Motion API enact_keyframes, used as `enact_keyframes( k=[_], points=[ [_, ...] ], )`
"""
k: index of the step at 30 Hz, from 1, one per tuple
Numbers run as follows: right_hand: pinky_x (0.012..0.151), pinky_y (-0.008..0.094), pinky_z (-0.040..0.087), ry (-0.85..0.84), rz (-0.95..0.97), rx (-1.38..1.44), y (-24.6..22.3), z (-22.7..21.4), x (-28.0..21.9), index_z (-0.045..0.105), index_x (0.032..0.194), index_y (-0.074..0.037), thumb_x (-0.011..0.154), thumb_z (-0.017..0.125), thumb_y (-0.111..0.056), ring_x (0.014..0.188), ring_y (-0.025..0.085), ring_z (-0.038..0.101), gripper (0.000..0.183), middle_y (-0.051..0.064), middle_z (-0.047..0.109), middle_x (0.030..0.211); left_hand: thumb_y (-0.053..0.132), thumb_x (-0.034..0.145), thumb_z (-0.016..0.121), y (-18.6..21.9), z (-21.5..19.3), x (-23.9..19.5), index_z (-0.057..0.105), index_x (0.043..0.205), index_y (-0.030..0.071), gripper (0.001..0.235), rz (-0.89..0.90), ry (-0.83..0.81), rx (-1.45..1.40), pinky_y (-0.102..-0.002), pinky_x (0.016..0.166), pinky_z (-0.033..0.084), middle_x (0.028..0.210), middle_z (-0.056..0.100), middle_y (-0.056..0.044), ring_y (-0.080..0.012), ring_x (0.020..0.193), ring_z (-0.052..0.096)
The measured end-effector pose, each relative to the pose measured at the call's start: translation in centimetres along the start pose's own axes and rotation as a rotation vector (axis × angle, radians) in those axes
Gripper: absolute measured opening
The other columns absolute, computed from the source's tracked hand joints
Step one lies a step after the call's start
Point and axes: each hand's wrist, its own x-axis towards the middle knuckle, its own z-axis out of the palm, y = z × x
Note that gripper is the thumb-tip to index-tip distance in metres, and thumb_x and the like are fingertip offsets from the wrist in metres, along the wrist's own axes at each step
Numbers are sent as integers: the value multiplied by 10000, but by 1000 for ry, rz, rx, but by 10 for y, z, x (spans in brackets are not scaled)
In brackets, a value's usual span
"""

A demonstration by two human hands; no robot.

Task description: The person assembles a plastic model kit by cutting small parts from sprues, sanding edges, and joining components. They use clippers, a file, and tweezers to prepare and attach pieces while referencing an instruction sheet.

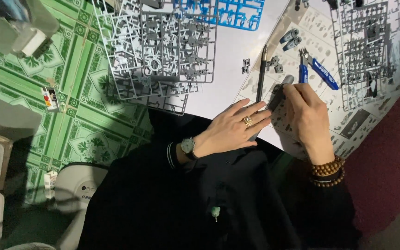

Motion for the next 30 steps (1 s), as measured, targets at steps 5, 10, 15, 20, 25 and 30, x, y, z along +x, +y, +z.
enact_keyframes(
  k=[5, 10, 15, 20, 25, 30],
  points=[
    [695, 372, 531, 9, -35, -4, 2, 12, -9, 619, 1195, -1, 794, 621, 94, 837, 312, 642, 412, 144, 597, 1023, 513, 922, 611, -1, -5, 1, 489, 1361, 126, 598, -13, -156, -3, -445, 1201, 181, 1443, 418, -29, -223, 1452, 232],
    [695, 341, 524, 79, -11, 59, 5, 8, 0, 659, 1128, -16, 935, 650, 70, 849, 269, 652, 212, 123, 626, 1058, 517, 866, 626, 1, -1, -2, 468, 1402, 97, 699, 8, -6, 14, -429, 1180, 194, 1495, 374, -35, -219, 1425, 240],
    [651, 295, 526, 99, -16, 84, 2, 4, 5, 701, 1056, -20, 902, 698, 57, 790, 212, 658, 172, 95, 649, 1010, 516, 872, 634, -1, 1, -2, 472, 1401, 96, 695, 4, 27, -16, -433, 1184, 189, 1509, 360, -38, -215, 1431, 232],
    [673, 284, 533, 68, -38, 74, 9, 5, 5, 699, 1079, -15, 927, 691, 55, 813, 203, 664, 168, 94, 655, 1061, 515, 874, 635, -1, 1, -2, 483, 1402, 103, 687, -6, 20, -23, -426, 1193, 183, 1508, 360, -35, -216, 1436, 228],
    [635, 283, 522, 88, -17, 75, 8, 8, 6, 716, 1050, -41, 918, 714, 41, 763, 188, 661, 155, 77, 665, 1010, 517, 876, 633, -1, -1, -1, 487, 1401, 98, 687, -7, 13, -2, -420, 1196, 183, 1518, 352, -29, -213, 1438, 225],
    [649, 305, 509, 62, -5, 143, 7, 0, 7, 694, 1076, -28, 923, 694, 42, 773, 219, 647, 168, 103, 647, 1017, 506, 895, 617, -2, -4, 2, 488, 1404, 82, 675, 9, -8, 17, -431, 1187, 189, 1517, 349, -39, -223, 1437, 225]
  ],
)
